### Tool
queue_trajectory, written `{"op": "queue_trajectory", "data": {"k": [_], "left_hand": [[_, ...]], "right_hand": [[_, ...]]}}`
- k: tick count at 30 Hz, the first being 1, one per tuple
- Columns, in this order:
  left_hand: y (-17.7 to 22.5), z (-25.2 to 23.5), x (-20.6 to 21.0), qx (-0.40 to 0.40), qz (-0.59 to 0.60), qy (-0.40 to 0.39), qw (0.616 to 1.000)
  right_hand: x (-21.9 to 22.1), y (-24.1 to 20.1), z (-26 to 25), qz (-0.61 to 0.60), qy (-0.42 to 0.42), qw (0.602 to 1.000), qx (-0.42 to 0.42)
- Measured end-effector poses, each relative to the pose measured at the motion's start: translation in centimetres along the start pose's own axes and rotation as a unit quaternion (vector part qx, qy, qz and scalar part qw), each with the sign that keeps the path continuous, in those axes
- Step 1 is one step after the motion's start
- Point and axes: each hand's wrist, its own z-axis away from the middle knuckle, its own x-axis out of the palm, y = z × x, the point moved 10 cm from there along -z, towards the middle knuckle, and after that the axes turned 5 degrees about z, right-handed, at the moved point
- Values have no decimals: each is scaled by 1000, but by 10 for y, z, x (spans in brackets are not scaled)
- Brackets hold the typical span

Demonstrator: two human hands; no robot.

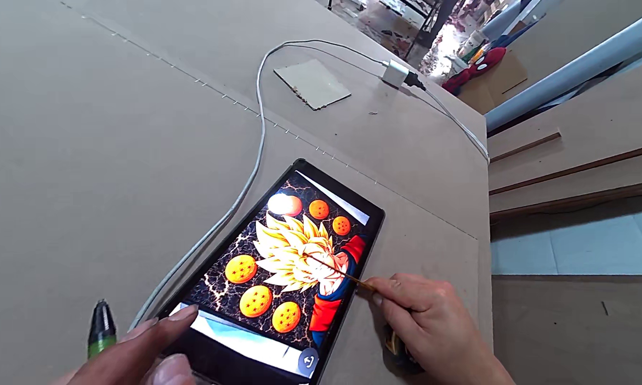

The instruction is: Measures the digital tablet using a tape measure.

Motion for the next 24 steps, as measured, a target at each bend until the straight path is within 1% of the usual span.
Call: {"op": "queue_trajectory", "data": {"k": [3, 6, 8, 9, 10, 11, 13, 15, 17, 20, 22, 24], "left_hand": [[-5, -1, -10, -23, -39, 25, 999], [-13, -2, -28, -36, -99, 67, 992], [-15, -1, -31, -46, -102, 76, 991], [-16, 1, -31, -46, -99, 76, 991], [-17, 3, -31, -43, -99, 79, 991], [-16, 5, -30, -38, -104, 79, 991], [-6, 7, -23, -14, -119, 67, 991], [13, 14, -1, 17, -132, 41, 990], [35, 29, 32, 53, -127, -7, 991], [60, 41, 70, 130, -108, -78, 982], [64, 48, 75, 152, -114, -97, 977], [62, 48, 70, 142, -135, -81, 977]], "right_hand": [[-5, 8, -2, -52, 32, 998, 21], [-24, 31, -9, -95, 111, 986, 79], [-37, 47, -18, -109, 145, 977, 110], [-43, 49, -23, -120, 146, 976, 108], [-47, 44, -25, -120, 135, 980, 86], [-51, 33, -25, -94, 105, 989, 38], [-50, 5, -14, -26, 20, 996, -87], [-46, -10, -1, 14, -48, 985, -164], [-46, -10, 3, 29, -86, 973, -210], [-50, -12, -18, 23, -130, 948, -288], [-44, -18, -34, 5, -175, 918, -355], [-38, -26, -54, -17, -216, 882, -418]]}}
